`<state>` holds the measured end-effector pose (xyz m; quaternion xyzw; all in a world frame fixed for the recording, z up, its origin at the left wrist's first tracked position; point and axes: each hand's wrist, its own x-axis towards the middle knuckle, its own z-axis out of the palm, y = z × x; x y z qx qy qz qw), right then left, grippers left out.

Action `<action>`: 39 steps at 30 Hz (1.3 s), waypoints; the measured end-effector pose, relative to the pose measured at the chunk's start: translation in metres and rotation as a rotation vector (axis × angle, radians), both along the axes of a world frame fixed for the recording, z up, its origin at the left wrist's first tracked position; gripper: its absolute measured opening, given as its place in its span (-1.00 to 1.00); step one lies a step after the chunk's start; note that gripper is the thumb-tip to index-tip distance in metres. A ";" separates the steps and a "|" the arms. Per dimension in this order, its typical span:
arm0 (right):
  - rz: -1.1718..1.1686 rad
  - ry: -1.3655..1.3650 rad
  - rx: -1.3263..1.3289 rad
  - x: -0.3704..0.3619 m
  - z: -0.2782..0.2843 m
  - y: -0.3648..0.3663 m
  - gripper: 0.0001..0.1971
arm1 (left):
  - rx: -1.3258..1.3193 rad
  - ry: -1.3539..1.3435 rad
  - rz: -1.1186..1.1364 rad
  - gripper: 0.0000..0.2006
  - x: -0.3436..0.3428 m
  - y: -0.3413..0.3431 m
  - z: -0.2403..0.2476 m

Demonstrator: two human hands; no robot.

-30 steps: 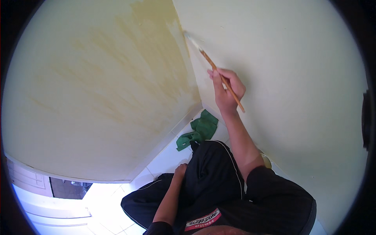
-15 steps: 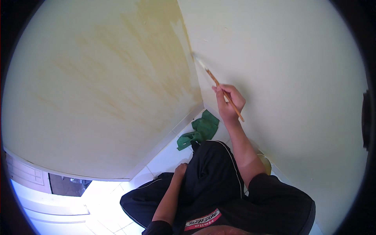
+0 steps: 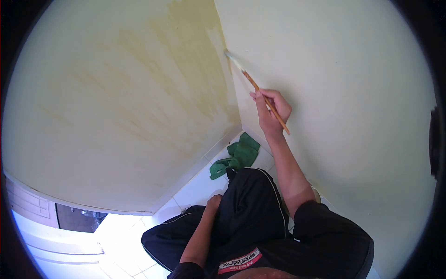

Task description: The person paints a wall corner by dipping a paintbrush into a bucket of yellow paint and applying it to the surface.

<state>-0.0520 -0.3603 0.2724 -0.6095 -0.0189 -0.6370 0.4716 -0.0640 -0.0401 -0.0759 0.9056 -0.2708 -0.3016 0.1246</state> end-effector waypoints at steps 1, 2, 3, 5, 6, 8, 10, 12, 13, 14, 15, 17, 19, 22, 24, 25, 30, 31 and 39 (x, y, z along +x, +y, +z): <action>0.029 0.030 0.035 -0.003 -0.007 0.003 -0.93 | -0.001 -0.002 0.007 -0.56 0.001 0.002 0.000; 0.033 0.028 0.033 -0.006 -0.009 0.004 -0.93 | -0.001 -0.004 -0.004 -0.56 0.002 0.003 -0.001; -0.012 0.043 -0.009 -0.008 -0.011 0.004 -0.93 | -0.002 -0.006 -0.016 -0.56 0.002 0.004 -0.002; -0.062 0.059 -0.056 -0.009 -0.006 0.001 -0.93 | -0.022 -0.028 -0.027 -0.56 0.003 0.004 -0.006; -0.073 0.031 -0.075 -0.008 0.007 0.002 -0.94 | -0.034 -0.048 -0.035 -0.57 0.002 0.007 -0.009; -0.081 -0.003 -0.095 -0.002 0.034 0.003 -0.94 | -0.043 -0.056 -0.032 -0.56 0.006 0.011 -0.015; -0.014 -0.062 -0.058 0.008 0.055 0.002 -0.93 | -0.054 -0.062 -0.034 -0.56 0.006 0.012 -0.018; -0.021 -0.090 -0.090 0.014 0.061 -0.002 -0.92 | -0.021 -0.074 -0.022 -0.56 0.004 0.010 -0.017; -0.023 -0.082 -0.098 0.016 0.060 -0.003 -0.93 | -0.023 -0.079 -0.021 -0.56 0.004 0.010 -0.016; -0.027 -0.071 -0.106 0.018 0.057 -0.005 -0.93 | -0.034 -0.061 -0.013 -0.56 0.002 0.008 -0.011; -0.029 -0.072 -0.109 0.017 0.051 -0.006 -0.93 | -0.045 -0.042 -0.004 -0.56 0.001 0.006 -0.007; -0.038 0.033 -0.090 0.009 0.034 -0.004 -0.94 | -0.057 -0.034 -0.012 -0.56 0.000 0.002 0.002; -0.025 0.052 -0.072 0.002 0.017 -0.001 -0.94 | -0.068 -0.024 -0.020 -0.57 -0.001 0.000 0.010; -0.021 0.058 -0.036 -0.001 0.017 0.003 -0.94 | -0.049 -0.034 -0.046 -0.57 -0.001 0.001 0.017; -0.030 0.042 -0.021 -0.004 0.031 0.007 -0.94 | -0.077 -0.034 -0.026 -0.57 -0.001 0.003 0.017; -0.029 0.009 -0.042 0.000 0.043 0.006 -0.93 | -0.078 -0.035 -0.026 -0.57 -0.001 0.004 0.017; 0.022 -0.055 -0.040 0.016 0.062 0.005 -0.91 | -0.070 -0.079 -0.038 -0.57 0.000 0.005 0.012; 0.014 -0.017 -0.037 0.015 0.055 0.008 -0.91 | -0.069 -0.082 -0.033 -0.57 0.000 0.011 0.009; -0.031 0.430 0.116 -0.053 -0.076 0.002 -0.92 | -0.012 -0.037 -0.016 -0.60 0.000 0.000 0.011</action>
